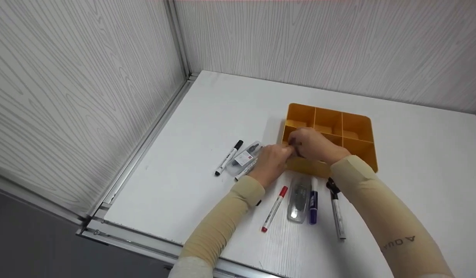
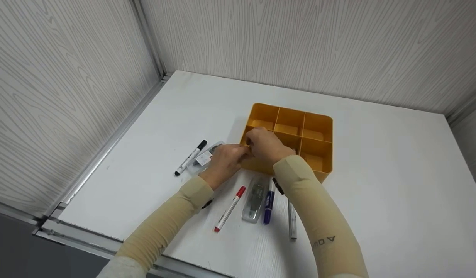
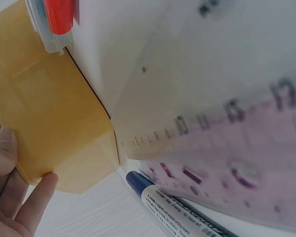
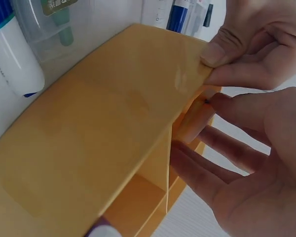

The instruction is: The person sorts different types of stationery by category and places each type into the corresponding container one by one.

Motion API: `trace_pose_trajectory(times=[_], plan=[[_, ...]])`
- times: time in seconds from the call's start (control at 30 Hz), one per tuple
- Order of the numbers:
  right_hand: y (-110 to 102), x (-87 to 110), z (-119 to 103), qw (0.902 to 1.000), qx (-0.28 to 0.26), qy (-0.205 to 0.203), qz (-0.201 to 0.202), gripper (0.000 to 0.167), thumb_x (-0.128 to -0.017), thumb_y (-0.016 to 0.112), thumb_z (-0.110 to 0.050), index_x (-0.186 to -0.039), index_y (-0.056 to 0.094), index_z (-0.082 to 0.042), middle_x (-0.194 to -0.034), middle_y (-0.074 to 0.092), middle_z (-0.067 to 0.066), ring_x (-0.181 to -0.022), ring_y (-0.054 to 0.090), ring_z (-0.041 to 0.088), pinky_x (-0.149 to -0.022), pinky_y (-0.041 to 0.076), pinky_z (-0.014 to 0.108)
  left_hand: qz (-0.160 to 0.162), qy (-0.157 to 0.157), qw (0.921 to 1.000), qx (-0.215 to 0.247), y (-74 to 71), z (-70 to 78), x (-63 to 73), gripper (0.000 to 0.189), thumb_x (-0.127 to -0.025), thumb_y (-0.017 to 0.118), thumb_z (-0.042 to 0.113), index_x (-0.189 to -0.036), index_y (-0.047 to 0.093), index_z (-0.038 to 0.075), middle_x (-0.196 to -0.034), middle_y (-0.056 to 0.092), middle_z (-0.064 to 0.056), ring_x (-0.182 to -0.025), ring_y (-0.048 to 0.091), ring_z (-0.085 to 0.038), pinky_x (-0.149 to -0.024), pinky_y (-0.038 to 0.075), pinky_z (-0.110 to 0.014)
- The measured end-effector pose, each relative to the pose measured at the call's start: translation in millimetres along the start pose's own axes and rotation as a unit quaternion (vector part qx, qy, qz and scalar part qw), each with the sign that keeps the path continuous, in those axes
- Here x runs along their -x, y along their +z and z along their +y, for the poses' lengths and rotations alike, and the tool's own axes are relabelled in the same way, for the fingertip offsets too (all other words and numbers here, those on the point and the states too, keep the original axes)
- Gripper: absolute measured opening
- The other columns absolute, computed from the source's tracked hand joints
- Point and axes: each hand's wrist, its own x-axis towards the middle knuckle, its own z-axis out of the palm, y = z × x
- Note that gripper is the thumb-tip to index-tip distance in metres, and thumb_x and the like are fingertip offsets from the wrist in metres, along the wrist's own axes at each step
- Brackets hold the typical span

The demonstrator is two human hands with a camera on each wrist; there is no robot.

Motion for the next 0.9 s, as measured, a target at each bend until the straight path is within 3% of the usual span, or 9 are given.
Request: trace_pose_trajectory(times=[0.1,0.23,0.37,0.57,0.9], plan=[[4,-7.2,2,0.9999,-0.001,0.005,-0.012,0.02,-0.093,0.063,-0.002,-0.112,0.07,0.0,-0.113,0.068,0.019,-0.096,0.062,0.032,-0.096,0.055,0.046,-0.002,0.0,1.0,-0.007,0.0,0.4,0.1,0.006,-0.09,0.067,0.008,-0.089,0.07,0.013,-0.076,0.068,-0.001,-0.063,0.06,-0.014,-0.057,0.049,-0.028],[7,-15.9,8,0.9978,-0.027,0.048,-0.037,0.021,-0.094,0.062,-0.004,-0.114,0.071,-0.002,-0.113,0.069,0.018,-0.094,0.062,0.03,-0.096,0.054,0.047,0.002,0.005,0.9999,-0.014,0.1,0.4,-0.3,0.007,-0.09,0.067,0.008,-0.09,0.07,0.014,-0.078,0.069,0.0,-0.065,0.063,-0.015,-0.058,0.05,-0.029],[10,-21.6,15,0.9924,-0.059,0.085,-0.066,0.023,-0.096,0.059,-0.008,-0.115,0.072,-0.005,-0.109,0.07,0.015,-0.089,0.061,0.026,-0.088,0.056,0.041,0.004,0.013,0.9999,-0.001,0.8,-0.1,-0.6,0.009,-0.09,0.067,0.006,-0.093,0.071,0.013,-0.08,0.071,0.0,-0.067,0.064,-0.015,-0.06,0.052,-0.027],[9,-28.9,19,0.9877,-0.084,0.093,-0.094,0.023,-0.098,0.054,-0.01,-0.107,0.075,-0.006,-0.096,0.07,0.012,-0.077,0.059,0.021,-0.073,0.053,0.03,0.019,0.019,0.9996,-0.007,2.1,-0.9,-0.1,0.01,-0.087,0.068,0.004,-0.086,0.07,0.013,-0.077,0.069,0.001,-0.065,0.064,-0.015,-0.058,0.051,-0.029],[3,-33.3,17,0.9698,-0.141,0.123,-0.156,0.026,-0.096,0.048,-0.014,-0.102,0.072,-0.009,-0.077,0.059,0.003,-0.07,0.054,0.02,-0.065,0.047,0.028,0.003,0.006,0.9999,-0.012,2.4,-0.4,0.9,0.011,-0.088,0.068,0.005,-0.092,0.073,0.015,-0.081,0.072,0.002,-0.069,0.066,-0.013,-0.061,0.052,-0.026]])
